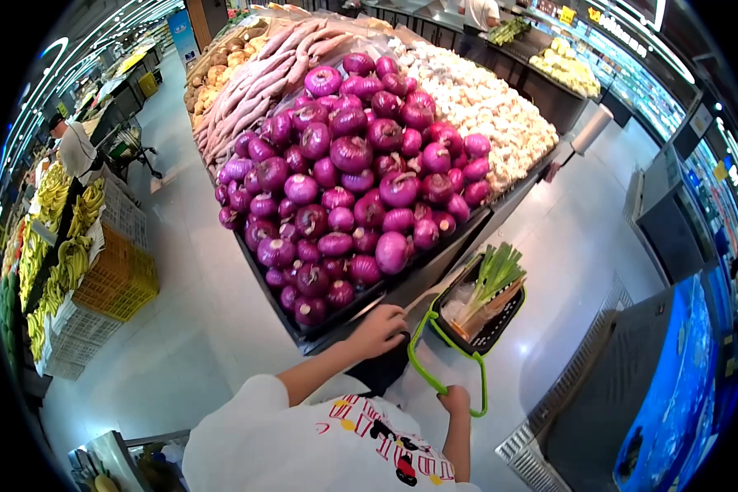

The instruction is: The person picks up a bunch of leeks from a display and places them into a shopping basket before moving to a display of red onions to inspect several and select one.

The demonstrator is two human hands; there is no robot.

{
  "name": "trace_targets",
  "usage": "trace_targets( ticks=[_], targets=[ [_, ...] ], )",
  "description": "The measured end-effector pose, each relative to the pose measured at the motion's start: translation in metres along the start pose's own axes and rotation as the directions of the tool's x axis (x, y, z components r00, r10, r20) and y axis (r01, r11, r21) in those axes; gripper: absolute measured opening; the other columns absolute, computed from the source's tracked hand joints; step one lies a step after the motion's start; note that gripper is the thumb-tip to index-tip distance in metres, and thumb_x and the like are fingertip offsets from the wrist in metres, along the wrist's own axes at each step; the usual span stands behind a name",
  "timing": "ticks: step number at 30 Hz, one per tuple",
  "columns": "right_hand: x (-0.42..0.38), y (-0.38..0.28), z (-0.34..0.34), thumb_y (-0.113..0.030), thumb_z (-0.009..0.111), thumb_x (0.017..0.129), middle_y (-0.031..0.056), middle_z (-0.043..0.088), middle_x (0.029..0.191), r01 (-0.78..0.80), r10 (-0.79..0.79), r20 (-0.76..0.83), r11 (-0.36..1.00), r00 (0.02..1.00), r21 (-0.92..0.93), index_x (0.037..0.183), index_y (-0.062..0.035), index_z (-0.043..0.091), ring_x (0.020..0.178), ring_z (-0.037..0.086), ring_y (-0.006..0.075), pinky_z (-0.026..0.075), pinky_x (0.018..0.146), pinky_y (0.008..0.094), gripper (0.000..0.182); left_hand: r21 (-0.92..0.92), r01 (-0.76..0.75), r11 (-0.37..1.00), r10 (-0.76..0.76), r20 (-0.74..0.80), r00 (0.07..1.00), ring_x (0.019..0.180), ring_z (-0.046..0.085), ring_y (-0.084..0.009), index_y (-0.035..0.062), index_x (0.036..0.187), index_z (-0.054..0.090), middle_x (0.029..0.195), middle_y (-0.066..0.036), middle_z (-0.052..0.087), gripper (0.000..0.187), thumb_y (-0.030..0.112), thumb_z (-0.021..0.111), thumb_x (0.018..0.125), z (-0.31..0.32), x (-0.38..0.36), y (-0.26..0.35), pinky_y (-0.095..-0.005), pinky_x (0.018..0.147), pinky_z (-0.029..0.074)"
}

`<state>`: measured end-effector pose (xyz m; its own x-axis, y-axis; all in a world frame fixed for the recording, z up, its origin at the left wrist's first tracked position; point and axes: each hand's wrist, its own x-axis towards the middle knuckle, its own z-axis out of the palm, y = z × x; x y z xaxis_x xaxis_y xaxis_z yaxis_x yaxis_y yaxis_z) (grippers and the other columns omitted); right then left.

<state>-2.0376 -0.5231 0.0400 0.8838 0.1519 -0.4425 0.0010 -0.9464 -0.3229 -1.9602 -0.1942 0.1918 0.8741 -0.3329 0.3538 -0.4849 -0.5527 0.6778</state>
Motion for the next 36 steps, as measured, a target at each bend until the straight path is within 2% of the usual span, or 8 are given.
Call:
trace_targets(
  ticks=[3, 5, 9, 10, 15, 17, 24, 36],
  targets=[
    [0.038, 0.009, -0.011, -0.039, 0.072, 0.07, 0.0203, 0.067, 0.08, -0.032, 0.032, 0.017, 0.999, 0.999, 0.005, 0.08, -0.0052, 0.072, 0.08, 0.065, 0.0393, 0.053, 0.075, 0.0481, 0.035, 0.154, 0.188, 0.97, -0.144, -0.259, 0.955, 0.113, 0.049, -0.0363, 0.0052, 0.101, 0.06, 0.119, -0.017, 0.052, 0.028, 0.011, 0.068, 0.075, -0.063, 0.033, -0.008, -0.0443, 0.098, 0.039],
    [0.06, 0.016, -0.025, -0.043, 0.071, 0.071, 0.0208, 0.067, 0.081, -0.044, 0.046, 0.058, 0.998, 0.997, -0.035, 0.081, -0.0042, 0.072, 0.078, 0.065, 0.0409, 0.053, 0.073, 0.0486, 0.04, 0.238, 0.252, 0.938, -0.125, -0.443, 0.888, 0.117, 0.046, -0.0384, 0.0049, 0.105, 0.058, 0.123, -0.019, 0.049, 0.033, 0.011, 0.069, 0.074, -0.09, 0.05, -0.021, -0.0461, 0.1, 0.036],
    [0.096, 0.049, -0.034, -0.053, 0.07, 0.073, 0.0225, 0.066, 0.076, -0.009, 0.009, 0.014, 1.0, 1.0, 0.029, 0.08, -0.0018, 0.069, 0.076, 0.065, 0.0415, 0.051, 0.07, 0.0488, 0.052, 0.365, 0.472, 0.803, -0.231, -0.54, 0.809, 0.137, 0.021, -0.0468, 0.0064, 0.135, 0.042, 0.145, -0.026, 0.026, 0.065, 0.027, 0.069, 0.08, -0.104, 0.083, -0.076, -0.0599, 0.111, 0.018],
    [0.103, 0.041, -0.048, -0.052, 0.068, 0.075, 0.0228, 0.066, 0.078, -0.007, 0.003, 0.08, 0.999, 0.997, 0.048, 0.082, -0.0013, 0.07, 0.076, 0.065, 0.0397, 0.051, 0.07, 0.0471, 0.051, 0.345, 0.519, 0.782, -0.279, -0.551, 0.786, 0.139, 0.016, -0.0479, 0.0068, 0.14, 0.038, 0.148, -0.028, 0.021, 0.071, 0.031, 0.069, 0.081, -0.105, 0.094, -0.092, -0.0628, 0.111, 0.014],
    [0.157, 0.006, -0.121, -0.05, 0.066, 0.077, 0.023, 0.067, 0.08, 0.001, -0.024, 0.285, 0.997, 0.958, 0.08, 0.086, -0.0008, 0.07, 0.077, 0.066, 0.0372, 0.051, 0.07, 0.045, 0.05, 0.314, 0.672, 0.67, -0.384, -0.628, 0.677, 0.134, 0.03, -0.0449, 0.0032, 0.135, 0.045, 0.145, -0.024, 0.033, 0.067, 0.037, 0.067, 0.081, -0.107, 0.116, -0.108, -0.0583, 0.11, 0.022],
    [0.183, -0.001, -0.148, -0.05, 0.066, 0.078, 0.0229, 0.067, 0.08, 0.008, -0.029, 0.327, 0.998, 0.944, 0.065, 0.086, -0.0007, 0.07, 0.077, 0.066, 0.0368, 0.051, 0.07, 0.0448, 0.05, 0.308, 0.637, 0.706, -0.355, -0.625, 0.695, 0.128, 0.038, -0.0455, 0.0058, 0.128, 0.052, 0.141, -0.025, 0.037, 0.062, 0.034, 0.071, 0.076, -0.111, 0.114, -0.107, -0.0577, 0.107, 0.029],
    [0.244, -0.034, -0.23, -0.049, 0.065, 0.079, 0.0226, 0.067, 0.081, -0.005, 0.011, 0.45, 1.0, 0.893, -0.014, 0.088, -0.0007, 0.07, 0.077, 0.066, 0.0355, 0.051, 0.07, 0.044, 0.049, 0.32, 0.626, 0.711, -0.343, -0.618, 0.707, 0.121, 0.045, -0.0444, 0.0092, 0.116, 0.061, 0.138, -0.025, 0.039, 0.054, 0.034, 0.073, 0.07, -0.122, 0.12, -0.105, -0.0522, 0.101, 0.039],
    [0.304, -0.083, -0.279, -0.046, 0.063, 0.08, 0.022, 0.068, 0.083, 0.14, -0.021, 0.608, 0.979, 0.793, -0.148, 0.091, -0.0006, 0.07, 0.078, 0.066, 0.0333, 0.051, 0.07, 0.0427, 0.048, 0.333, 0.641, 0.691, -0.302, -0.673, 0.675, 0.114, 0.049, -0.0395, 0.008, 0.111, 0.064, 0.136, -0.022, 0.044, 0.047, 0.022, 0.064, 0.066, -0.117, 0.117, -0.105, -0.049, 0.099, 0.04]
  ],
)
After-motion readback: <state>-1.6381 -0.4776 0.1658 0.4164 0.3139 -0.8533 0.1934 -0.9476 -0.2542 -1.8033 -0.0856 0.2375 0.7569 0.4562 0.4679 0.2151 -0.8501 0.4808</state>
